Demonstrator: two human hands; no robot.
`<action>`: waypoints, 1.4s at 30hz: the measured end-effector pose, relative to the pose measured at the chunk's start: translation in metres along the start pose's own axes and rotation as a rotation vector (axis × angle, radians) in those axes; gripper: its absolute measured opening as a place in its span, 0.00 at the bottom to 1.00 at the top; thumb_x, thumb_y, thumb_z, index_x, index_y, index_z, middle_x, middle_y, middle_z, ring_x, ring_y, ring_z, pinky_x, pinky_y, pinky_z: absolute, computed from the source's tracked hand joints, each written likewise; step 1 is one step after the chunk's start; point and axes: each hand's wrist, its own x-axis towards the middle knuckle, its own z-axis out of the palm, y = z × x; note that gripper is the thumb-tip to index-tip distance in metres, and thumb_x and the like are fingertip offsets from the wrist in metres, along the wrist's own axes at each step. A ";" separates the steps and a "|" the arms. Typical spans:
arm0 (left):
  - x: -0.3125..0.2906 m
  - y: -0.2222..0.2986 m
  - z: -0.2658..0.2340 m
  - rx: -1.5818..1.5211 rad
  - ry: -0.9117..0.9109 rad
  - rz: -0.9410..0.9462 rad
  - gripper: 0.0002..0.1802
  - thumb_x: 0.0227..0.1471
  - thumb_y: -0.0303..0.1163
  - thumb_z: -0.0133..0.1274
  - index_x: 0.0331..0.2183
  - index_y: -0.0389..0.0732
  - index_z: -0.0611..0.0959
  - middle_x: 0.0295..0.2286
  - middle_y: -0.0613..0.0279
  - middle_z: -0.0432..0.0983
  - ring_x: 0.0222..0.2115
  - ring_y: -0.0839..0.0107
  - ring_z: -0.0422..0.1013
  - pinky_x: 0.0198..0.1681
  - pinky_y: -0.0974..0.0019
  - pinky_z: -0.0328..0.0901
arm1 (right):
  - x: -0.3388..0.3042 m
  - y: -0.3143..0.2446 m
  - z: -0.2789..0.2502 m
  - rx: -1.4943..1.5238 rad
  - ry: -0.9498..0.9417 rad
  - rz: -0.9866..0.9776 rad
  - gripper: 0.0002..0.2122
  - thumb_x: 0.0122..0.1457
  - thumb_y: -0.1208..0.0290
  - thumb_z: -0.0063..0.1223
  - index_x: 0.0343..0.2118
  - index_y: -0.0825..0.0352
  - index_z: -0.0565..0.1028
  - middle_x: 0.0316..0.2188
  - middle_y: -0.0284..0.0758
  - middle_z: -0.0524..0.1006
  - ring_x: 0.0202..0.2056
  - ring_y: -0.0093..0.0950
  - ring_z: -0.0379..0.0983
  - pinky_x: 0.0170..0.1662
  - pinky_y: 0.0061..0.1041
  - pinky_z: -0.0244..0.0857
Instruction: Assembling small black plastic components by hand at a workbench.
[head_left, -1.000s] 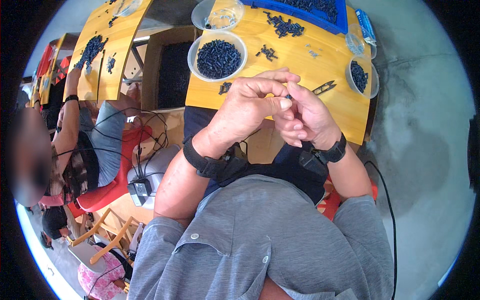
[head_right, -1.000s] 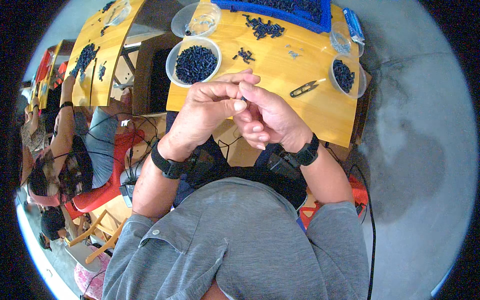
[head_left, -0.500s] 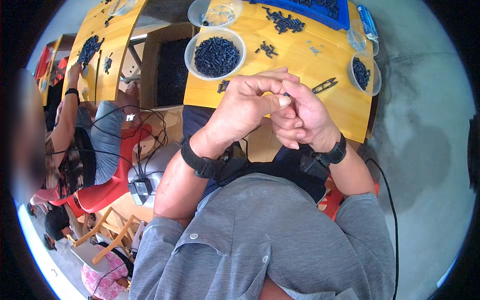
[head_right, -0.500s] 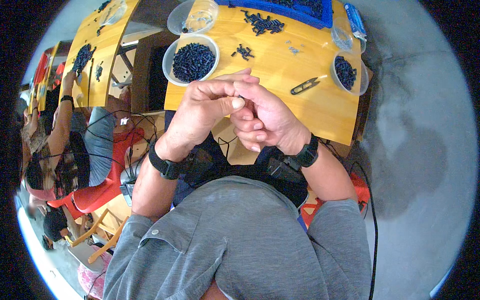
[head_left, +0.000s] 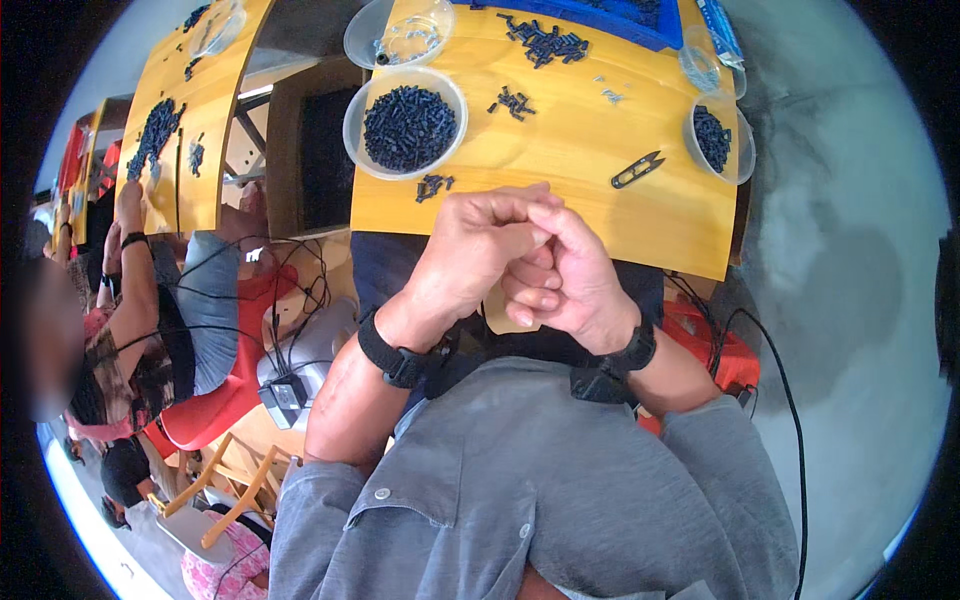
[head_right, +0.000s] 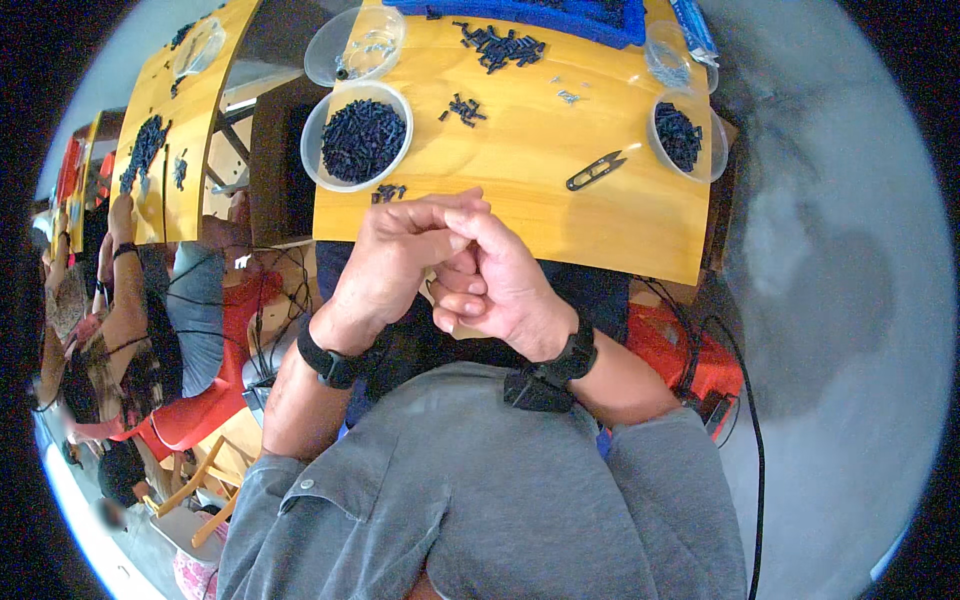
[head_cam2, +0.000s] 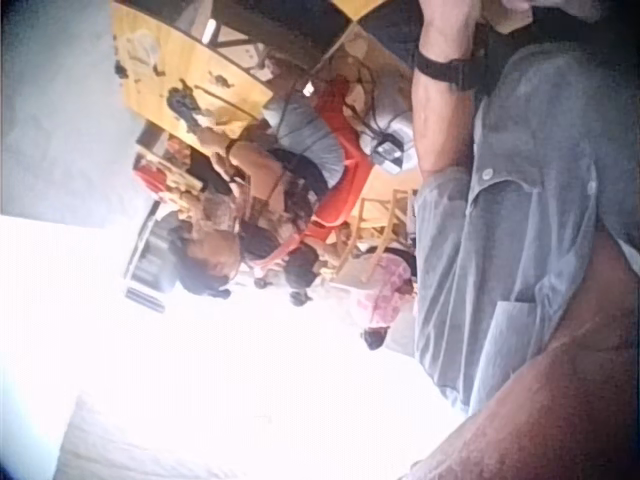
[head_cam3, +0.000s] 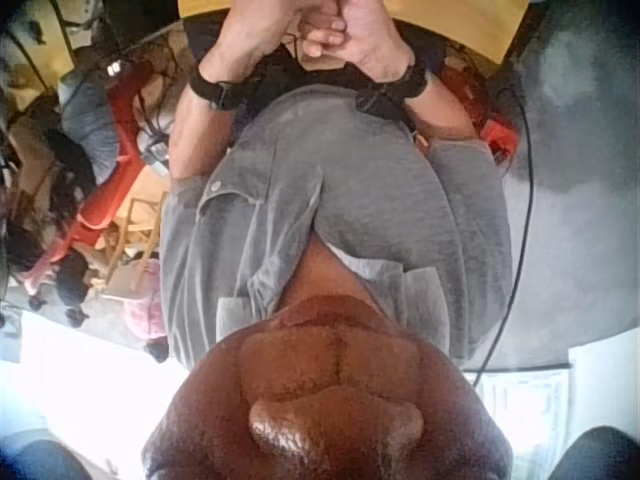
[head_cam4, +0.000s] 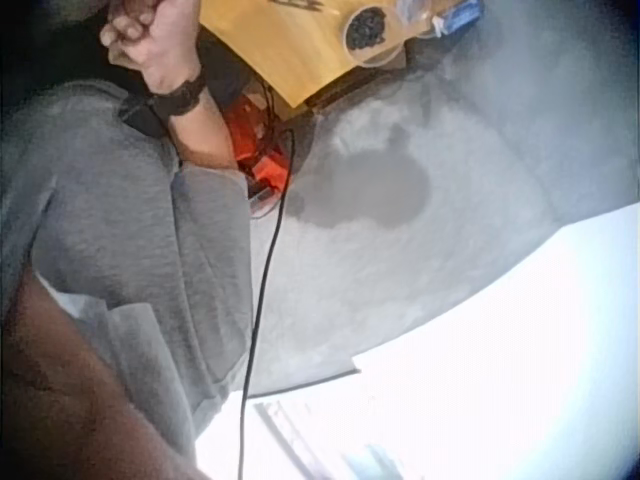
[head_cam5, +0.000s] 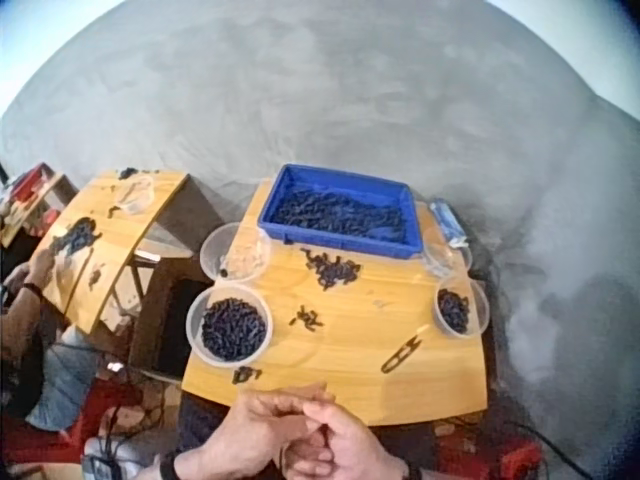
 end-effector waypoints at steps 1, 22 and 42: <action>-0.001 0.001 -0.001 0.004 0.017 -0.104 0.10 0.46 0.17 0.48 0.32 0.30 0.81 0.42 0.49 0.74 0.39 0.71 0.72 0.37 0.73 0.68 | 0.000 0.000 -0.003 -0.001 -0.002 -0.005 0.18 0.59 0.52 0.40 0.19 0.59 0.65 0.05 0.26 0.53 0.05 0.22 0.54 0.13 0.31 0.64; 0.065 -0.079 -0.030 0.376 0.225 0.107 0.12 0.47 0.25 0.54 0.36 0.30 0.79 0.28 0.60 0.77 0.30 0.76 0.71 0.33 0.74 0.66 | -0.058 -0.213 -0.063 -2.236 1.321 -0.777 0.17 0.55 0.57 0.46 0.26 0.69 0.74 0.25 0.49 0.74 0.29 0.46 0.72 0.32 0.38 0.64; 0.083 -0.109 -0.020 0.551 0.580 0.414 0.06 0.44 0.27 0.56 0.23 0.33 0.80 0.18 0.58 0.75 0.18 0.74 0.70 0.24 0.71 0.65 | 0.137 -0.183 -0.051 -2.540 0.928 -0.785 0.34 0.56 0.45 0.41 0.57 0.71 0.59 0.61 0.51 0.50 0.62 0.51 0.42 0.63 0.43 0.38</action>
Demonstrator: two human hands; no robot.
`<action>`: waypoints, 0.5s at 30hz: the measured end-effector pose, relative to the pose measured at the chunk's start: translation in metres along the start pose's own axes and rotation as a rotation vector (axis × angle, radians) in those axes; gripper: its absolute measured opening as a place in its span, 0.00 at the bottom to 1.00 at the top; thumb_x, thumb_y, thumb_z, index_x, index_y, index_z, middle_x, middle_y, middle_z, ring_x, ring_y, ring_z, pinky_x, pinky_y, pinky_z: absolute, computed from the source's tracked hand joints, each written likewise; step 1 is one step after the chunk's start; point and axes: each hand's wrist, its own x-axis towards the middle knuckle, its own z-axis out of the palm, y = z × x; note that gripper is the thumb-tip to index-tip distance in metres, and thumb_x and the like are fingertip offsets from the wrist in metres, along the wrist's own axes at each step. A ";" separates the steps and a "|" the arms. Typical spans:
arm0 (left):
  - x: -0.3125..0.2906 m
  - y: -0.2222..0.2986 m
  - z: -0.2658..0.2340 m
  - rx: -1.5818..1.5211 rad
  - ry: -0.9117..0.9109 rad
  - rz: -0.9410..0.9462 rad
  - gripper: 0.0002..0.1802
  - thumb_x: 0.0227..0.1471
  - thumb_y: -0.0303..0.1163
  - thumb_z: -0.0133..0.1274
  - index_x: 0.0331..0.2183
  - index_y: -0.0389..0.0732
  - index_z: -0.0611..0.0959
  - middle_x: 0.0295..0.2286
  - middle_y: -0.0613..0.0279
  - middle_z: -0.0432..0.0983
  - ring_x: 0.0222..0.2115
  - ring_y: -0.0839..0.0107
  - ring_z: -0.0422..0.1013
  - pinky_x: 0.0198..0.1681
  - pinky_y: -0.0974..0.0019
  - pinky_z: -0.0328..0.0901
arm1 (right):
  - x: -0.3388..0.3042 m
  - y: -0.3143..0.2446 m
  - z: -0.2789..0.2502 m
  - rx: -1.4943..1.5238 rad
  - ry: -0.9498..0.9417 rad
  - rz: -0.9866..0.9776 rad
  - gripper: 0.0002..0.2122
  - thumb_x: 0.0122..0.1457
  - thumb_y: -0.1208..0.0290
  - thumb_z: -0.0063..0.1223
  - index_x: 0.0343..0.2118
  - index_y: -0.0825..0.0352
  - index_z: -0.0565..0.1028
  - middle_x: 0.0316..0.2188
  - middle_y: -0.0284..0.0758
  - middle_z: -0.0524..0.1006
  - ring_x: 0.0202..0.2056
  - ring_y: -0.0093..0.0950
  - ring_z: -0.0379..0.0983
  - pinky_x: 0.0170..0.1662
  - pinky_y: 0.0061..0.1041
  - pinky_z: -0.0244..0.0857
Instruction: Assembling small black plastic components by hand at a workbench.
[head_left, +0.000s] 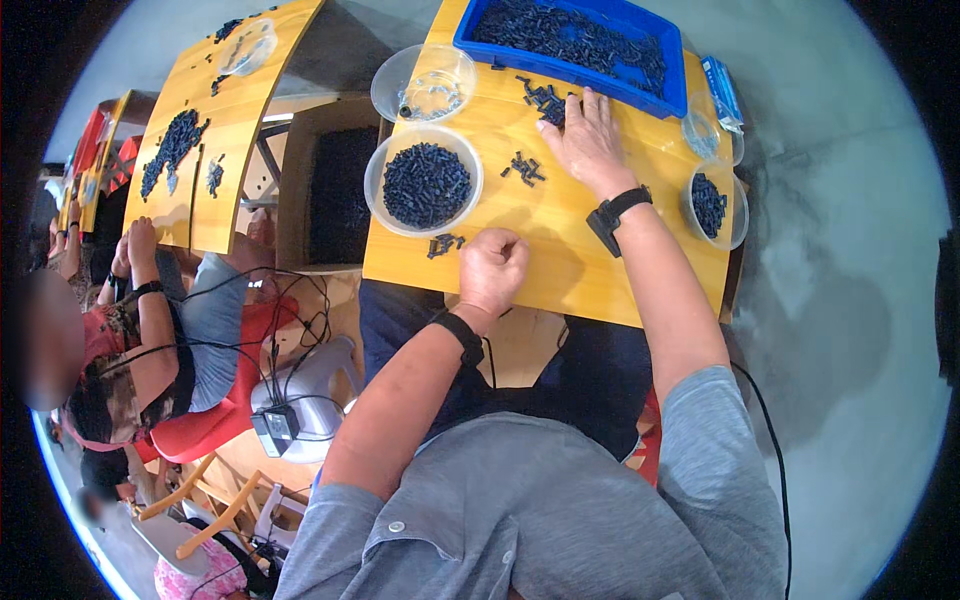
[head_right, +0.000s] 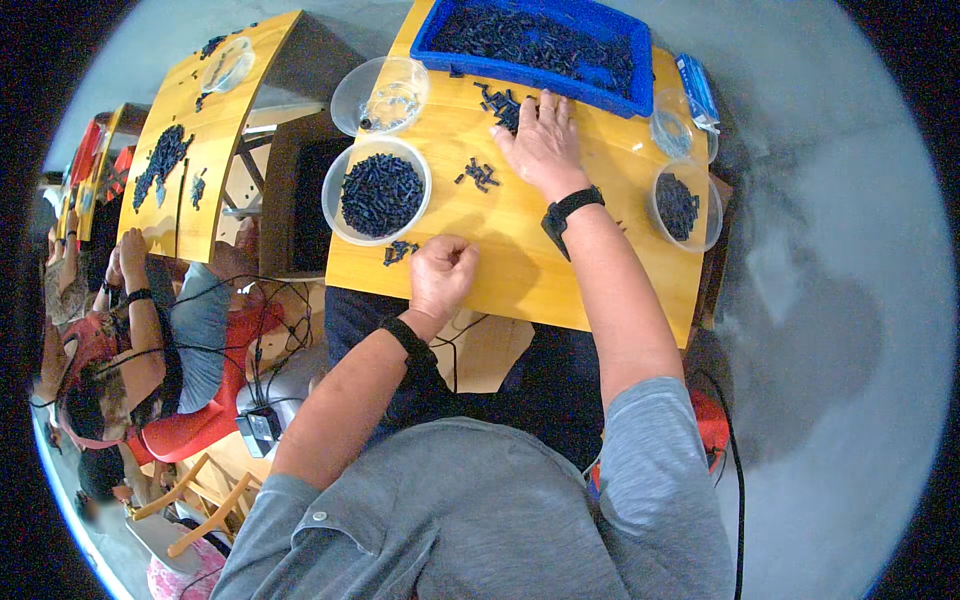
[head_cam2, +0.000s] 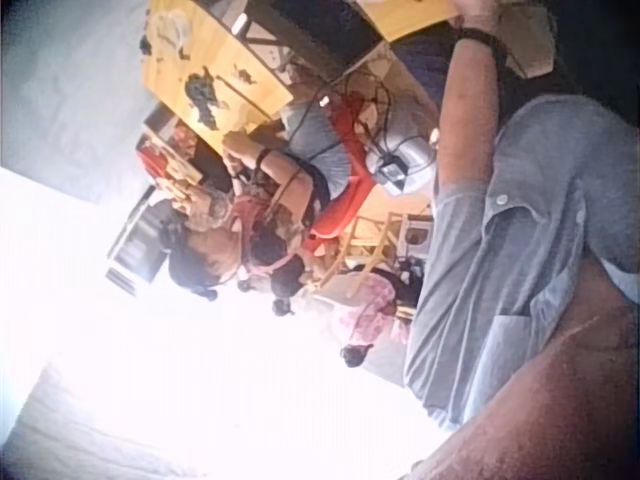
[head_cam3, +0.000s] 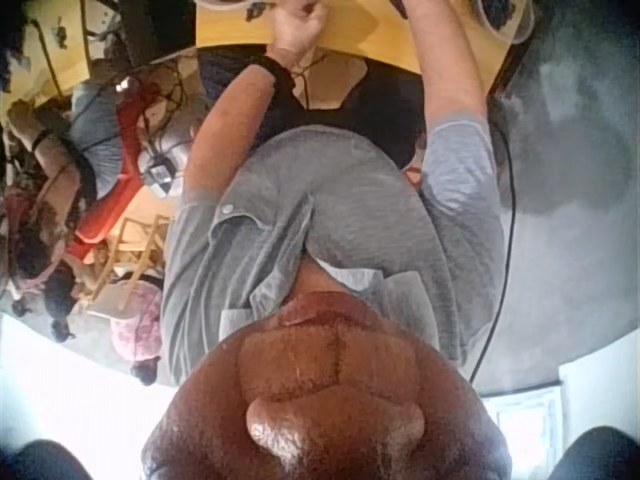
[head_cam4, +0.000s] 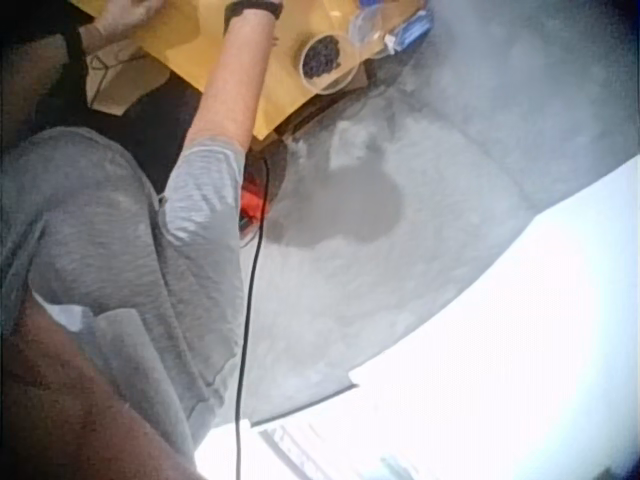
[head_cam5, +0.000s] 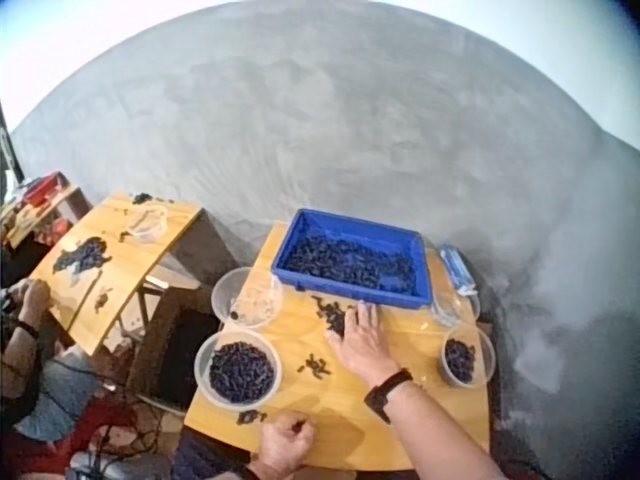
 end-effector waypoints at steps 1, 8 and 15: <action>0.000 0.001 -0.001 0.026 0.002 -0.015 0.06 0.43 0.28 0.56 0.23 0.34 0.80 0.18 0.56 0.75 0.18 0.73 0.70 0.24 0.71 0.65 | 0.001 -0.003 0.001 0.001 0.001 -0.004 0.34 0.56 0.45 0.41 0.57 0.71 0.59 0.61 0.51 0.50 0.62 0.51 0.42 0.63 0.43 0.38; 0.001 0.002 -0.001 0.112 0.009 0.059 0.07 0.42 0.29 0.56 0.22 0.34 0.80 0.18 0.52 0.74 0.18 0.65 0.72 0.24 0.67 0.67 | 0.008 -0.008 0.002 0.039 -0.019 0.048 0.35 0.56 0.42 0.39 0.57 0.69 0.58 0.61 0.51 0.50 0.62 0.51 0.41 0.62 0.45 0.38; 0.001 0.001 0.002 0.138 0.029 0.112 0.07 0.41 0.29 0.55 0.20 0.34 0.79 0.19 0.52 0.74 0.19 0.63 0.72 0.25 0.65 0.67 | 0.011 -0.010 0.005 0.034 -0.034 0.062 0.35 0.56 0.42 0.37 0.58 0.67 0.59 0.61 0.51 0.51 0.62 0.49 0.41 0.62 0.46 0.39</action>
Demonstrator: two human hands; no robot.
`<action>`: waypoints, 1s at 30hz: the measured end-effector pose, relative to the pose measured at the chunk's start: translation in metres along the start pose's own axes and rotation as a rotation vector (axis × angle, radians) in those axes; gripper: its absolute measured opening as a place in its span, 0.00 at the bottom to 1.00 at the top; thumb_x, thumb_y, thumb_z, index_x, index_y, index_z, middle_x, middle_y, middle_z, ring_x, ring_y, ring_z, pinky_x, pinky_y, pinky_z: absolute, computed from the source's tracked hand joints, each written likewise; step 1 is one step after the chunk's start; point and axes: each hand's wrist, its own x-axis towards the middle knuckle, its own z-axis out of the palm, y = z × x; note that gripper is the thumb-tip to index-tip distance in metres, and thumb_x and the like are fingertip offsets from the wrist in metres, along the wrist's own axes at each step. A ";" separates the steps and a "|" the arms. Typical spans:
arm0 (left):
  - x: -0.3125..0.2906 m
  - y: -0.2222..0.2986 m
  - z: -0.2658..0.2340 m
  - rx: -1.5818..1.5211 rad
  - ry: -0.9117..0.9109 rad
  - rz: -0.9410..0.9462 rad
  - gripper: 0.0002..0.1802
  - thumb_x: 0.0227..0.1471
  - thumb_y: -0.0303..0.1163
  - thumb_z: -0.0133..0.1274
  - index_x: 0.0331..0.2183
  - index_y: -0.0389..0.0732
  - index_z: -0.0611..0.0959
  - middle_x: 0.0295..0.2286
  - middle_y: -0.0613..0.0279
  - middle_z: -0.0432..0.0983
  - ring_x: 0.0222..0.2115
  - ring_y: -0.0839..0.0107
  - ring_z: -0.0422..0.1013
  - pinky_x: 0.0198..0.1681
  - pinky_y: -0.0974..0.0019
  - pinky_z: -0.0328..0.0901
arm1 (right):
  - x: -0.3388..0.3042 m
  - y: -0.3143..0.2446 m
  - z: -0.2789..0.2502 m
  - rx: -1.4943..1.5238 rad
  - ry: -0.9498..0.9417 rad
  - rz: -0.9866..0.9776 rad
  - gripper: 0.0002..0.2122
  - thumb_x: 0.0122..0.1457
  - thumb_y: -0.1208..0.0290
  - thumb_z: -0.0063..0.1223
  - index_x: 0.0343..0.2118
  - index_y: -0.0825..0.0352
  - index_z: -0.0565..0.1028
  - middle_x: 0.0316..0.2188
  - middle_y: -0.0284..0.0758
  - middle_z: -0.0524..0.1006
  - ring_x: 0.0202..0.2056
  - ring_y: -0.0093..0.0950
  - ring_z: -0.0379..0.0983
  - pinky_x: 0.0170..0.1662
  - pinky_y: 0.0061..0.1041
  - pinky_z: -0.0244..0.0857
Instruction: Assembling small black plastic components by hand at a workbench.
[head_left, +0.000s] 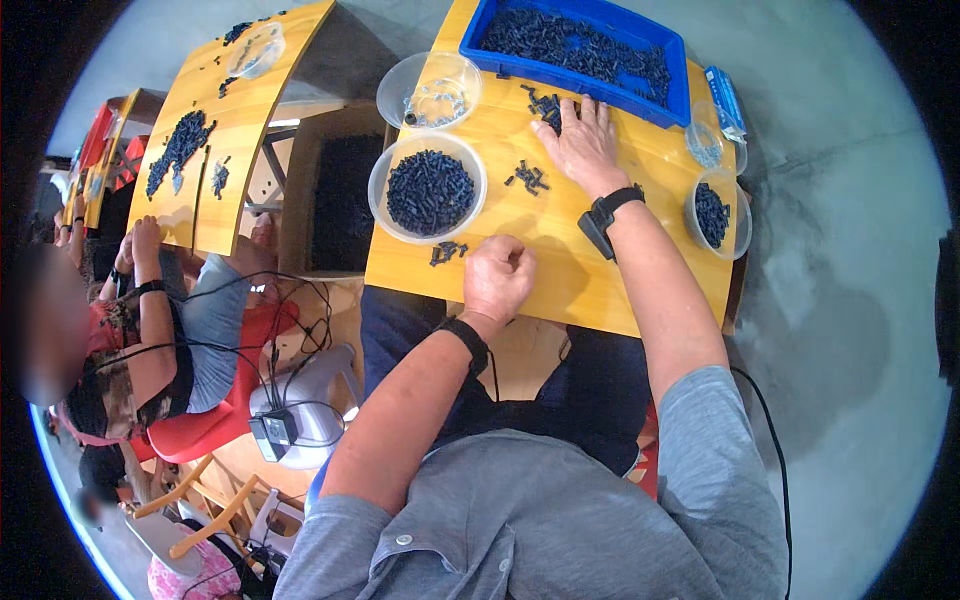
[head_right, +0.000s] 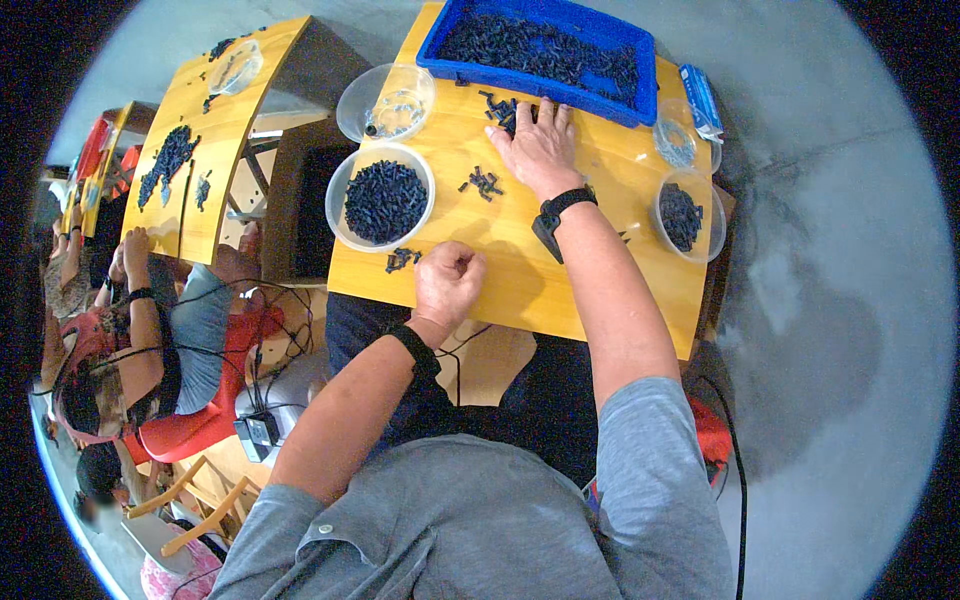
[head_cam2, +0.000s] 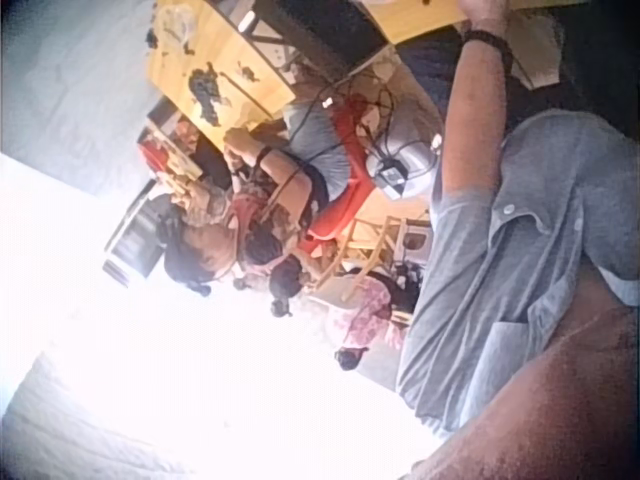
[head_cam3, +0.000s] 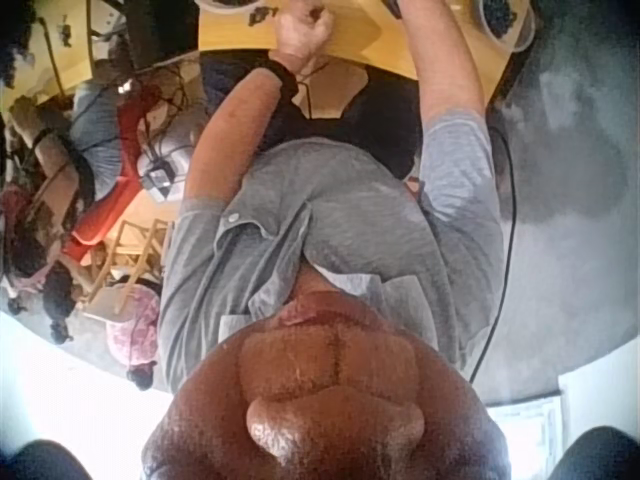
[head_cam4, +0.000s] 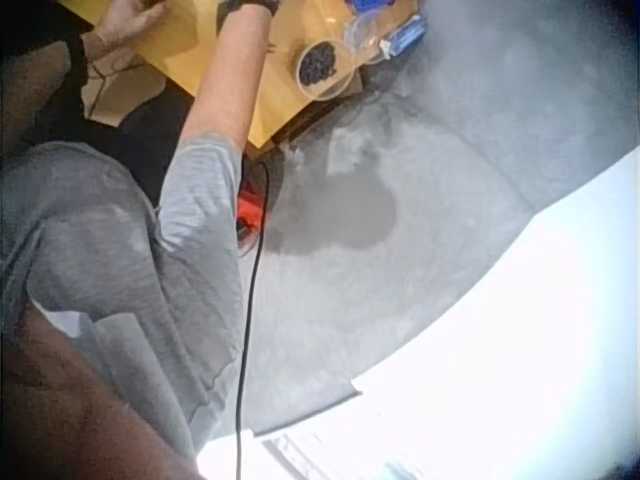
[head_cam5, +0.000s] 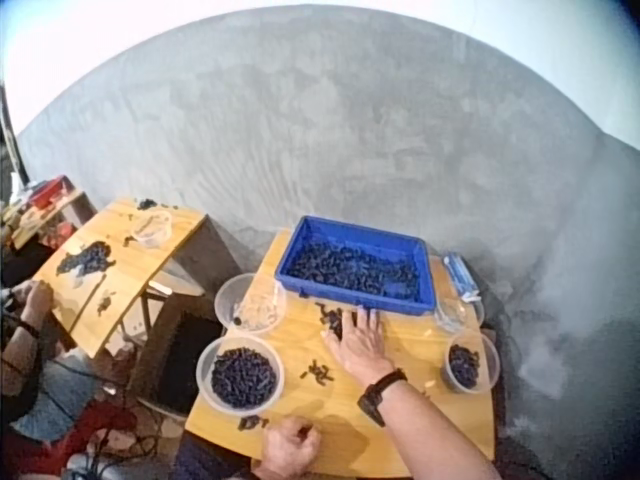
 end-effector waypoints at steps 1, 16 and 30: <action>0.000 0.000 -0.001 0.018 -0.002 0.008 0.07 0.41 0.28 0.55 0.20 0.34 0.79 0.18 0.52 0.74 0.19 0.63 0.72 0.25 0.65 0.67 | 0.000 -0.001 0.000 0.003 0.002 -0.002 0.35 0.56 0.42 0.37 0.58 0.67 0.59 0.61 0.51 0.51 0.62 0.49 0.41 0.62 0.46 0.39; 0.000 0.005 -0.001 0.055 -0.057 -0.076 0.07 0.41 0.29 0.53 0.20 0.36 0.77 0.22 0.48 0.74 0.26 0.52 0.71 0.31 0.57 0.66 | 0.000 -0.001 0.019 -0.002 0.122 -0.036 0.26 0.58 0.50 0.40 0.53 0.65 0.65 0.59 0.47 0.56 0.60 0.51 0.47 0.59 0.51 0.42; 0.000 0.004 0.003 0.097 0.031 0.004 0.07 0.40 0.30 0.53 0.19 0.35 0.77 0.19 0.49 0.74 0.22 0.54 0.71 0.28 0.58 0.67 | -0.016 -0.001 0.023 0.024 0.212 -0.098 0.23 0.57 0.55 0.44 0.50 0.68 0.67 0.53 0.43 0.64 0.58 0.48 0.52 0.59 0.47 0.44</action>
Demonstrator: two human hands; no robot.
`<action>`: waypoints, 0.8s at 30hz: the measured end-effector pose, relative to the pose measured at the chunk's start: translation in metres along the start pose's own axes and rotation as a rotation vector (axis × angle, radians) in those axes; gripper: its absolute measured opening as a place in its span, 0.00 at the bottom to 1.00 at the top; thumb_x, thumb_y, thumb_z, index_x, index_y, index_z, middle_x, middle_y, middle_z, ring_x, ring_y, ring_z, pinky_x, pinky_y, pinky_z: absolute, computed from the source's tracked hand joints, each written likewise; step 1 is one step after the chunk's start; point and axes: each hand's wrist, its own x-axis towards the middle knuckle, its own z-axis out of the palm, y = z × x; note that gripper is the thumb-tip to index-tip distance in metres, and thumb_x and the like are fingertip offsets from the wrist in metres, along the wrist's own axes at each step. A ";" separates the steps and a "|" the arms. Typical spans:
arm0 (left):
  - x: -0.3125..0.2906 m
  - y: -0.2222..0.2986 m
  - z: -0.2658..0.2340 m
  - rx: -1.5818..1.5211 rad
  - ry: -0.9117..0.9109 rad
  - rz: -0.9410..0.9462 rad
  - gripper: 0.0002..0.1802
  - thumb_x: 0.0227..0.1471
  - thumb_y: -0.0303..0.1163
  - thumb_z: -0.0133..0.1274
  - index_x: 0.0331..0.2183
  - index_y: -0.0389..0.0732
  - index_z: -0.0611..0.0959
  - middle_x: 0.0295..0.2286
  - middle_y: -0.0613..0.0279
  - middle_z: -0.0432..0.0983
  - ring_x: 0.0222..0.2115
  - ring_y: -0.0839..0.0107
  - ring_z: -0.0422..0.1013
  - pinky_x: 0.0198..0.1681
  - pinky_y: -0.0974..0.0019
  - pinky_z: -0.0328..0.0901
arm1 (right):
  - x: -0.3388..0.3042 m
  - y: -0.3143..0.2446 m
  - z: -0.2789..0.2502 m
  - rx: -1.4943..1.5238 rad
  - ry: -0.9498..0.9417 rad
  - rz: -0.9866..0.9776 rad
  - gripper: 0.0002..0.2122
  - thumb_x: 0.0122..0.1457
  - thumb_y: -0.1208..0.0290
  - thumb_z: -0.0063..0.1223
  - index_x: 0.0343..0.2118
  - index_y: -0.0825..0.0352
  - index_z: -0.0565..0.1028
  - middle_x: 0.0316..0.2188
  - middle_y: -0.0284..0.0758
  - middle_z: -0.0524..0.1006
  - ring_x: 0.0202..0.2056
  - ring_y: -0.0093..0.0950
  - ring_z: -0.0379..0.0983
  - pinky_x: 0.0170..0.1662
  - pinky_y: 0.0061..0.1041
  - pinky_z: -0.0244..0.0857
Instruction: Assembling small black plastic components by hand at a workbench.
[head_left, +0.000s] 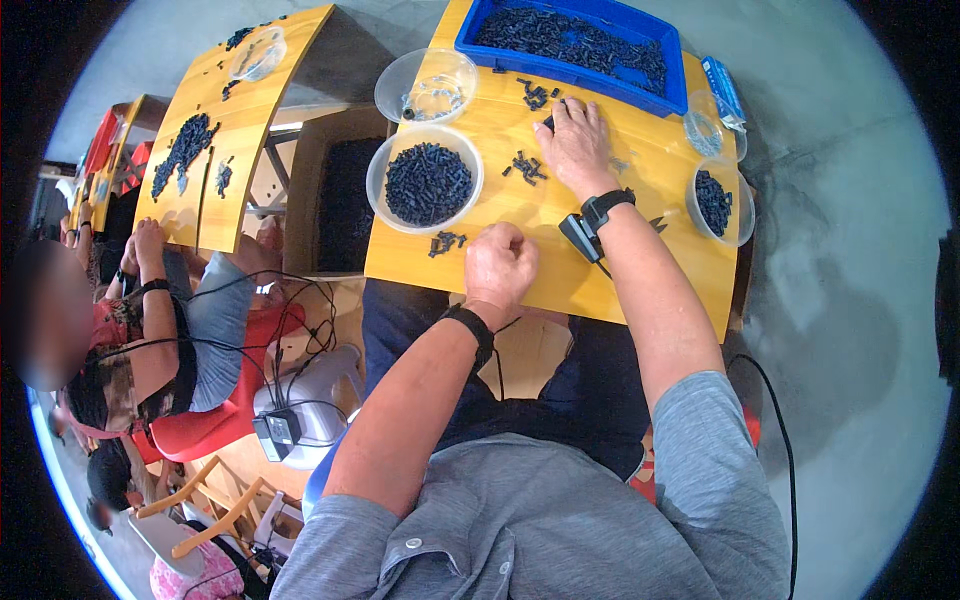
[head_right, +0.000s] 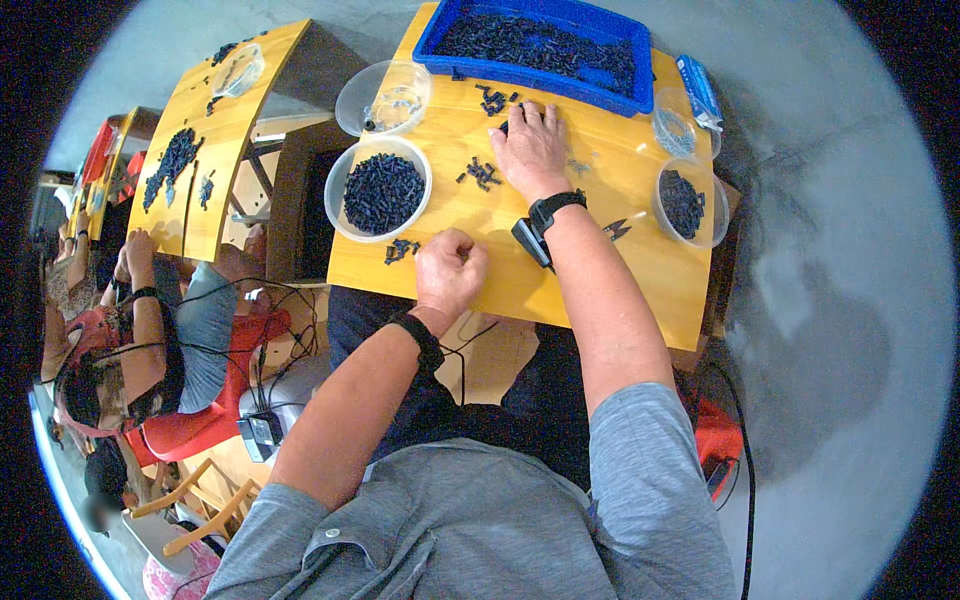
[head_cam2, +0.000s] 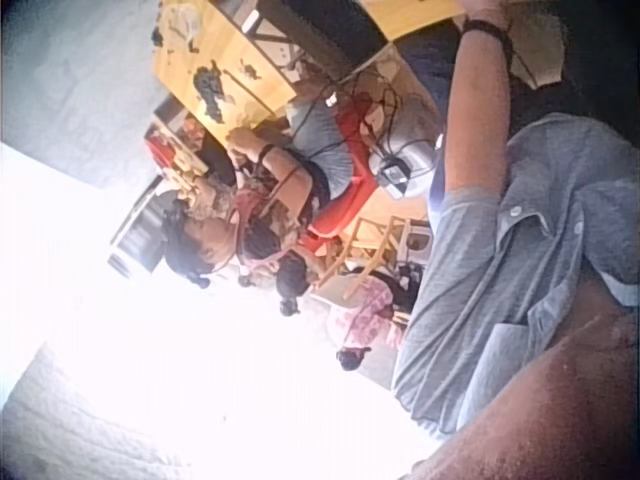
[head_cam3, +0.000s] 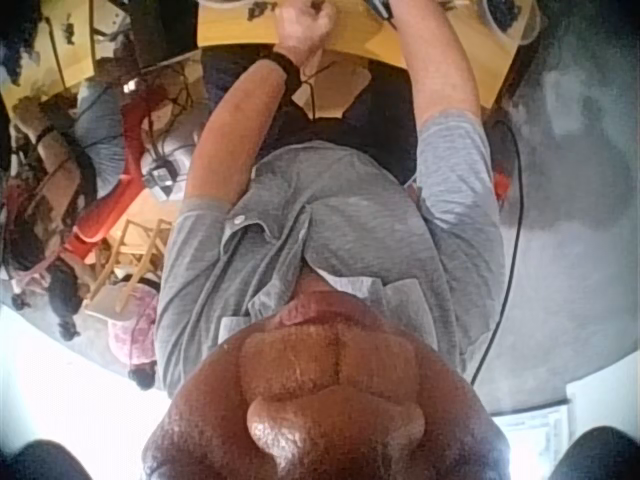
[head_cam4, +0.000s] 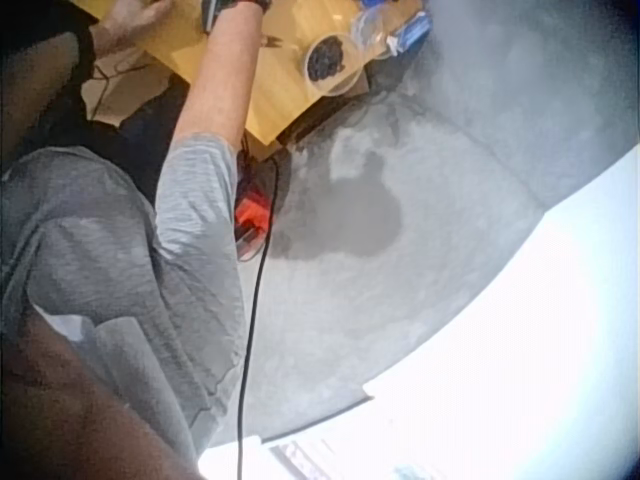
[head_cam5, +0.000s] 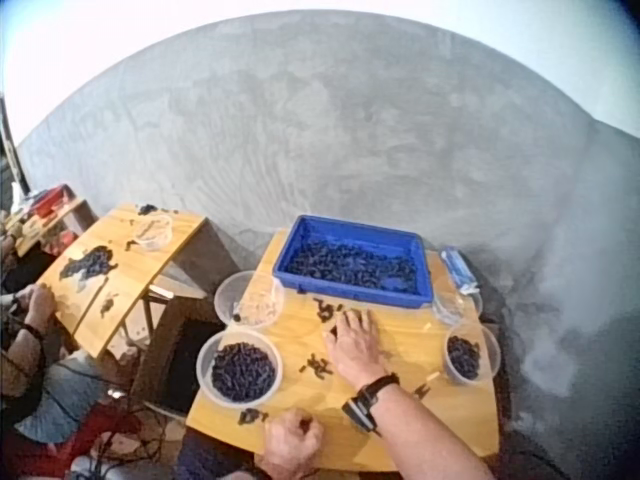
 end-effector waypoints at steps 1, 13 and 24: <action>0.000 -0.001 0.000 0.010 0.000 -0.005 0.07 0.40 0.29 0.53 0.19 0.35 0.77 0.19 0.49 0.74 0.22 0.55 0.71 0.28 0.58 0.67 | -0.002 -0.001 0.001 0.001 0.001 0.000 0.23 0.57 0.55 0.44 0.50 0.68 0.67 0.53 0.43 0.64 0.58 0.48 0.52 0.59 0.47 0.44; -0.001 0.000 -0.002 0.011 0.013 0.012 0.07 0.40 0.30 0.54 0.19 0.36 0.77 0.19 0.49 0.74 0.23 0.53 0.72 0.29 0.58 0.67 | -0.021 -0.005 -0.002 0.042 0.067 -0.066 0.23 0.56 0.57 0.46 0.48 0.70 0.68 0.52 0.43 0.65 0.56 0.49 0.54 0.58 0.47 0.46; 0.000 0.000 0.000 0.014 0.009 0.010 0.08 0.40 0.30 0.54 0.18 0.35 0.77 0.19 0.50 0.74 0.22 0.54 0.72 0.29 0.58 0.67 | -0.033 -0.018 -0.007 0.016 0.034 -0.043 0.23 0.55 0.57 0.48 0.48 0.70 0.69 0.53 0.43 0.65 0.57 0.48 0.54 0.59 0.46 0.45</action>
